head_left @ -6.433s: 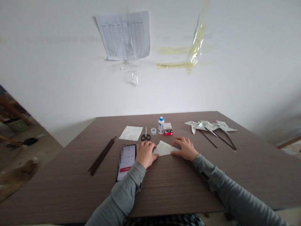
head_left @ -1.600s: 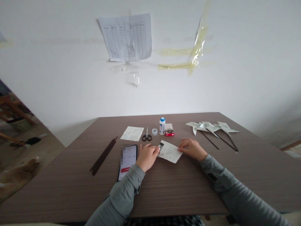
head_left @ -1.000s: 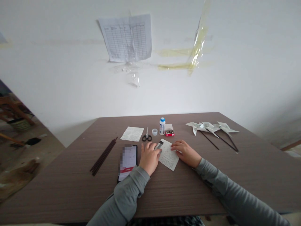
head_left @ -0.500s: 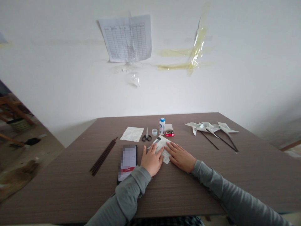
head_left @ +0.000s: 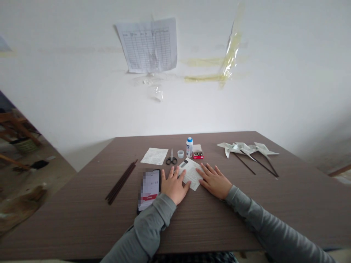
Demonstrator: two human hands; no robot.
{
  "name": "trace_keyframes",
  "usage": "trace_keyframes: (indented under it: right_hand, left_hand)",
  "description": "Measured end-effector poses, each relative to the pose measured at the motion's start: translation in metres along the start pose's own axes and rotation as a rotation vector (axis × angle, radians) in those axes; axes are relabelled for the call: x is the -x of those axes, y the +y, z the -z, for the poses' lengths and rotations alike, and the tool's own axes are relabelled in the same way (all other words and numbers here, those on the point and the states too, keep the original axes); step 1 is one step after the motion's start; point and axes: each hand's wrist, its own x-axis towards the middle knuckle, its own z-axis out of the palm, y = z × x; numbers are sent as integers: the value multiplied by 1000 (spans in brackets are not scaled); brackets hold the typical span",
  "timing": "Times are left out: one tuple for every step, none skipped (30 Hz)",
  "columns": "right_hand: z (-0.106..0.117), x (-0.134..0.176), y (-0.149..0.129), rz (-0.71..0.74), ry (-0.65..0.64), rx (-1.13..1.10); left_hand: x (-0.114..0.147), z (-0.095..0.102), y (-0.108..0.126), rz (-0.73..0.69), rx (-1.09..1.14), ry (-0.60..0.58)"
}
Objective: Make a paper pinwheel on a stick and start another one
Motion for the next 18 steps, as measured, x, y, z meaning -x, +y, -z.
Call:
trace_keyframes:
  right_hand:
    - [-2, 0, 3, -4, 4, 3]
    - [-4, 0, 7, -12, 12, -3]
    - [-6, 0, 12, -25, 28, -17]
    - [-7, 1, 18, -44, 51, -39]
    - [-8, 1, 24, -69, 71, -67]
    - [-9, 2, 30, -91, 79, -91]
    - [-10, 2, 35, -111, 75, -104]
    - [-10, 3, 39, -130, 62, -106]
    - [-10, 4, 43, -144, 46, -105]
    - [-10, 4, 45, -152, 33, -101]
    - [-10, 4, 46, -155, 27, -98]
    - [-10, 5, 46, -154, 27, -98]
    - [-11, 5, 46, -148, 34, -100]
    - [-10, 5, 44, -141, 45, -105]
    - [-10, 5, 43, -138, 55, -112]
    - [-9, 4, 40, -140, 64, -118]
    - [-8, 4, 38, -147, 71, -122]
    - [-6, 3, 34, -162, 76, -124]
  left_hand:
    - [0, 0, -1, 8, 1, 8]
    - [1, 0, -1, 18, 1, 14]
    - [1, 0, -1, 28, -1, 14]
    - [1, 0, -1, 38, -4, 12]
    - [1, 0, -1, 50, -8, 8]
    - [1, 1, -1, 64, -13, 4]
    - [1, 1, -1, 79, -20, -1]
    - [1, 1, 0, 94, -27, -2]
    - [1, 1, -1, 108, -32, -3]
    - [1, 1, -1, 117, -34, -3]
    - [1, 1, -1, 120, -31, 1]
    - [1, 0, -2, 119, -26, 8]
    - [1, 0, -3, 115, -19, 16]
    - [1, -1, -3, 109, -14, 25]
    - [0, -1, -4, 100, -11, 33]
    - [0, -2, -5, 89, -12, 40]
    - [0, -2, -5, 78, -16, 44]
    - [0, -3, -6, 64, -22, 44]
